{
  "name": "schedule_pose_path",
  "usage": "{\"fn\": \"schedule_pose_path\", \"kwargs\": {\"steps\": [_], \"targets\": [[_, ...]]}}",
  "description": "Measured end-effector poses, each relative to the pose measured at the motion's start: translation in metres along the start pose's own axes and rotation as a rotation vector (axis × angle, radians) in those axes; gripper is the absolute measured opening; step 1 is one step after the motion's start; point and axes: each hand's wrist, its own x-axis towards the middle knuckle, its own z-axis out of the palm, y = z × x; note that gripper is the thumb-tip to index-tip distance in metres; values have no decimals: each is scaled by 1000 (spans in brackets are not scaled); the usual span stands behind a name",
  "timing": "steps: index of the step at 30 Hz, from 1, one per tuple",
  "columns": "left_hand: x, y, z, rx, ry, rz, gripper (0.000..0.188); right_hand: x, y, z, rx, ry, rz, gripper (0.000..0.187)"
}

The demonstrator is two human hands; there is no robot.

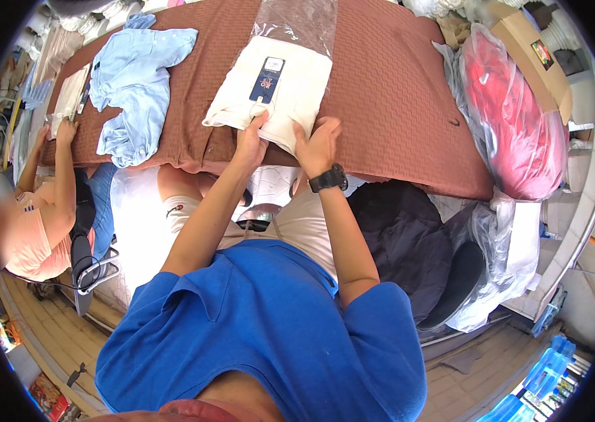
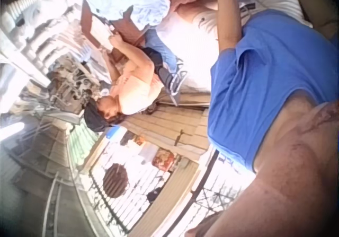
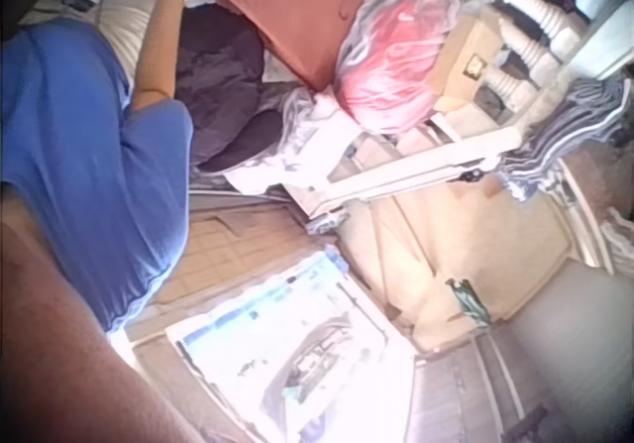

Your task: The person places a folded light-colored shirt into a clear plastic bag on a table, aligns the shirt inside, seals the bag with adhesive, and then places the packaged shirt into a larger white plastic bag.

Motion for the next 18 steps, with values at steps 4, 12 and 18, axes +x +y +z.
{"fn": "schedule_pose_path", "kwargs": {"steps": [4,12,18], "targets": [[1,-7,0,-2,26,50,39,35,-23,-12,-371,156,-677,55],[10,-16,-4,30,22,125,49,97,-24,6,-479,-127,-729,39],[10,-17,-13,41,6,122,52,49,-43,-10,-17,-672,-392,33]]}}
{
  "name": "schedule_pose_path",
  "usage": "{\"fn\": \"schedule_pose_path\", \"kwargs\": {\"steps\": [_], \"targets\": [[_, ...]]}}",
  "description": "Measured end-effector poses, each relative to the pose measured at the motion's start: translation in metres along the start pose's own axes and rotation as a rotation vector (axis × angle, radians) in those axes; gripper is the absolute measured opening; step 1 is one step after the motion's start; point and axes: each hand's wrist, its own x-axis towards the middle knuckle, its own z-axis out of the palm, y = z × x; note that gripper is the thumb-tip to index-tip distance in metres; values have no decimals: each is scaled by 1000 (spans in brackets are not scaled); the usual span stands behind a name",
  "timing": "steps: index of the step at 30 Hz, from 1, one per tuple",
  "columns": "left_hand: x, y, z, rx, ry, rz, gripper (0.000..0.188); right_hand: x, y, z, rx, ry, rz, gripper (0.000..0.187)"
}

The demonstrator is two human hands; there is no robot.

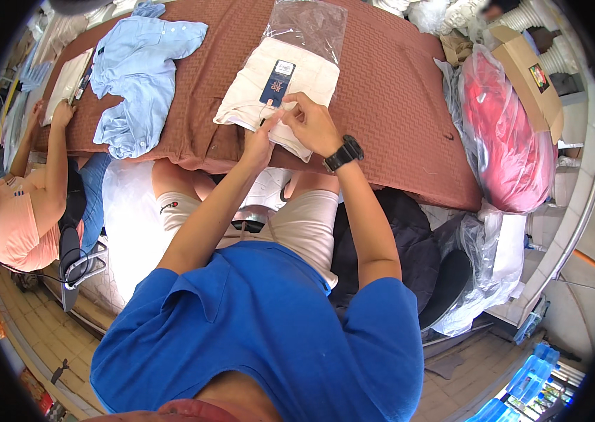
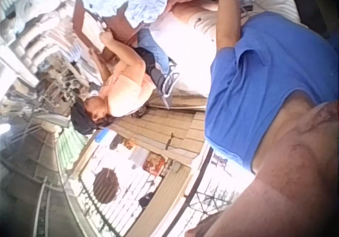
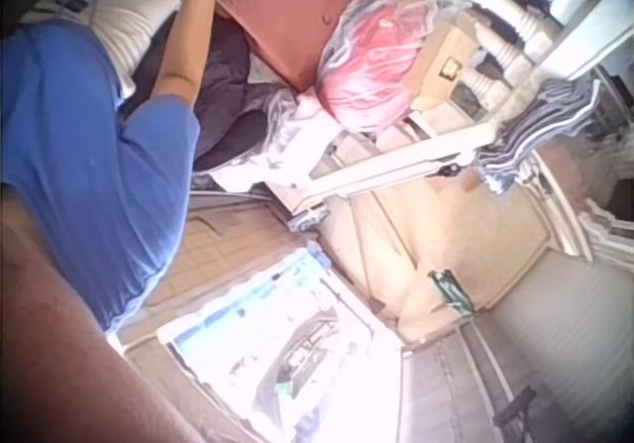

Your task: The person places a folded light-colored shirt into a clear plastic bag on a table, aligns the shirt inside, seals the bag with adhesive, and then places the packaged shirt into a larger white plastic bag.

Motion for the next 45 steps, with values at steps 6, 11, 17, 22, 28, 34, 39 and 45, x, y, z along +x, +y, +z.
{"fn": "schedule_pose_path", "kwargs": {"steps": [6,11,17,22,28,34,39,45], "targets": [[-4,0,12,-31,45,6,54,34,31,-24,-788,353,-288,45],[-1,-1,10,1,19,48,55,47,49,-22,-1016,267,-134,49],[3,-3,9,-10,12,69,55,40,52,-34,-1065,198,23,44],[5,-3,10,-14,26,54,55,44,68,-48,-950,283,-54,37],[4,-1,11,-9,19,55,56,50,65,-46,-927,356,-290,34],[1,0,17,-43,30,37,56,62,64,-50,-824,275,-218,38],[7,-8,7,6,52,74,56,76,51,-32,-850,310,-418,34],[4,-11,16,119,129,93,61,107,58,-32,-651,284,-550,17]]}}
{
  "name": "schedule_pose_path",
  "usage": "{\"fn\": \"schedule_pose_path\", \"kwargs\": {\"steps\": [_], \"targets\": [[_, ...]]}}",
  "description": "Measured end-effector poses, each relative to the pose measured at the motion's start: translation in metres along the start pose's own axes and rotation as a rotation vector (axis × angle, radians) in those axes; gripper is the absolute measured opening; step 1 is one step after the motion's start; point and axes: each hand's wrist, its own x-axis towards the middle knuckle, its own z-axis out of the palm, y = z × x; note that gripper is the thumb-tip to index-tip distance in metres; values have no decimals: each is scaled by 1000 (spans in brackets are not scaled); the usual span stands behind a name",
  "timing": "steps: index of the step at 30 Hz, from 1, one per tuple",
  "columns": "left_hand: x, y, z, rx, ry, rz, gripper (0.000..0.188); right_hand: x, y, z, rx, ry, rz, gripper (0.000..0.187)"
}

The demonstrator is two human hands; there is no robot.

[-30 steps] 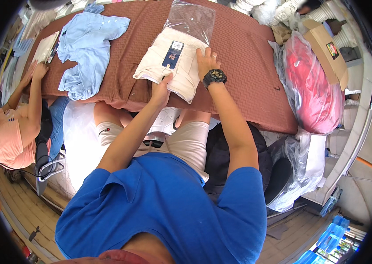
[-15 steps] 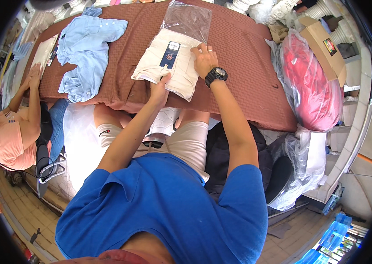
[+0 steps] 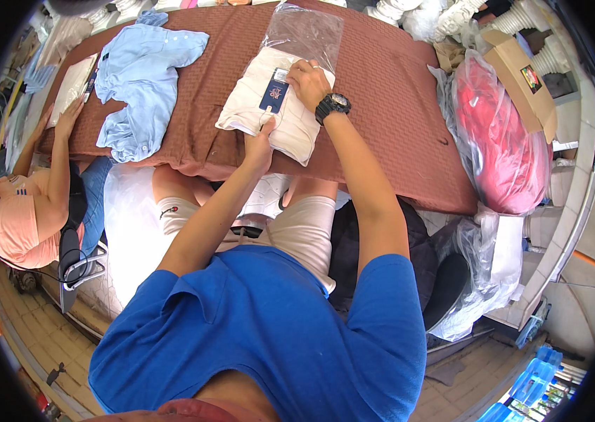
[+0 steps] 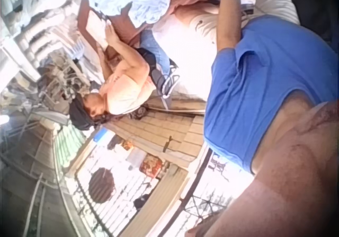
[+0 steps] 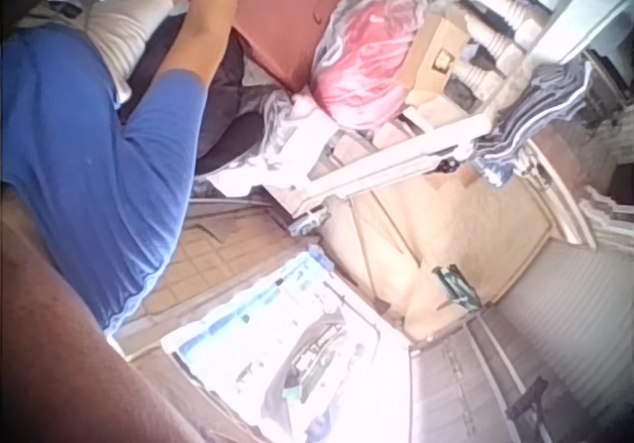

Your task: The person places a folded light-colored shirt into a clear plastic bag on a table, aligns the shirt inside, seals the bag with adhesive, and then places the packaged shirt into a larger white plastic bag.

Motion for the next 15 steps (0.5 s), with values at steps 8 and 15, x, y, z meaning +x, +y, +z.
{"fn": "schedule_pose_path", "kwargs": {"steps": [8,15], "targets": [[4,-3,-5,19,45,27,61,17,-13,2,286,36,367,16],[4,2,15,9,38,93,57,-2,-24,2,67,109,253,15]]}}
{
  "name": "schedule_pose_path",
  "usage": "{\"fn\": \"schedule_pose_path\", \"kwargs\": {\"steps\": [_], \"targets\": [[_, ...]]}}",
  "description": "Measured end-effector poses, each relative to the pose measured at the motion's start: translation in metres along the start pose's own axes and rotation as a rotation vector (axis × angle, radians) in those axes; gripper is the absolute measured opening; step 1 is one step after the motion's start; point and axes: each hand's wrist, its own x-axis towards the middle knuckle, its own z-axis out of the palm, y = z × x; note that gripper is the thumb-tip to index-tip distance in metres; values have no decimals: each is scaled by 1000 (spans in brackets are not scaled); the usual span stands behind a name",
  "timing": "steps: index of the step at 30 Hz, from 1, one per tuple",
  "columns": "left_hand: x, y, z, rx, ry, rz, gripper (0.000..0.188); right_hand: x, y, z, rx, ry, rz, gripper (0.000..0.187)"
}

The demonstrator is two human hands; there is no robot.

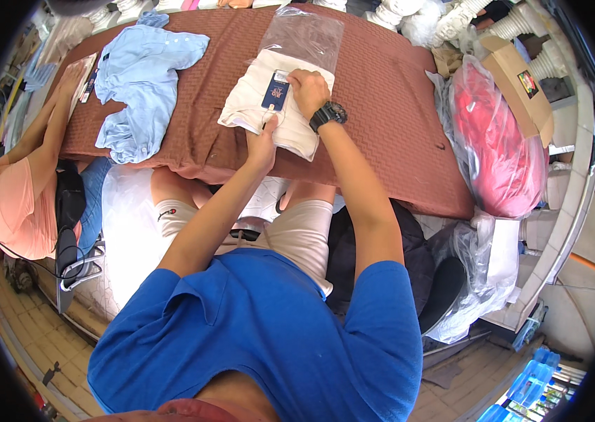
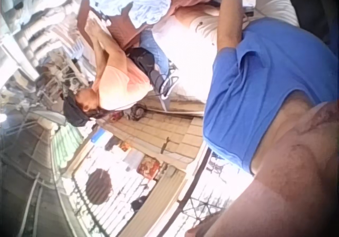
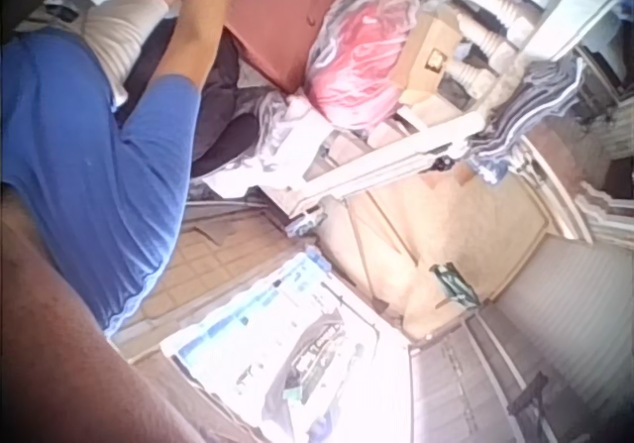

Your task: The person places a folded light-colored shirt into a clear plastic bag on a table, aligns the shirt inside, seals the bag with adhesive, and then places the packaged shirt into a larger white plastic bag.

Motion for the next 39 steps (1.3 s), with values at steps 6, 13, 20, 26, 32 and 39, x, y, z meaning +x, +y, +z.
{"fn": "schedule_pose_path", "kwargs": {"steps": [6,13,20,26,32,39], "targets": [[5,6,14,-14,-20,9,67,-17,-20,-5,-236,-55,-34,16],[10,2,19,-18,24,8,75,-20,-3,-21,-533,-1,101,18],[14,4,23,-97,12,29,76,-30,-2,-42,-486,-162,152,16],[15,7,31,-118,-5,38,78,-28,-14,-53,-482,-146,71,15],[13,10,36,11,28,16,79,-27,-10,-62,-403,-222,91,16],[17,3,30,48,-42,-7,79,-19,-25,-43,-429,-126,-82,41]]}}
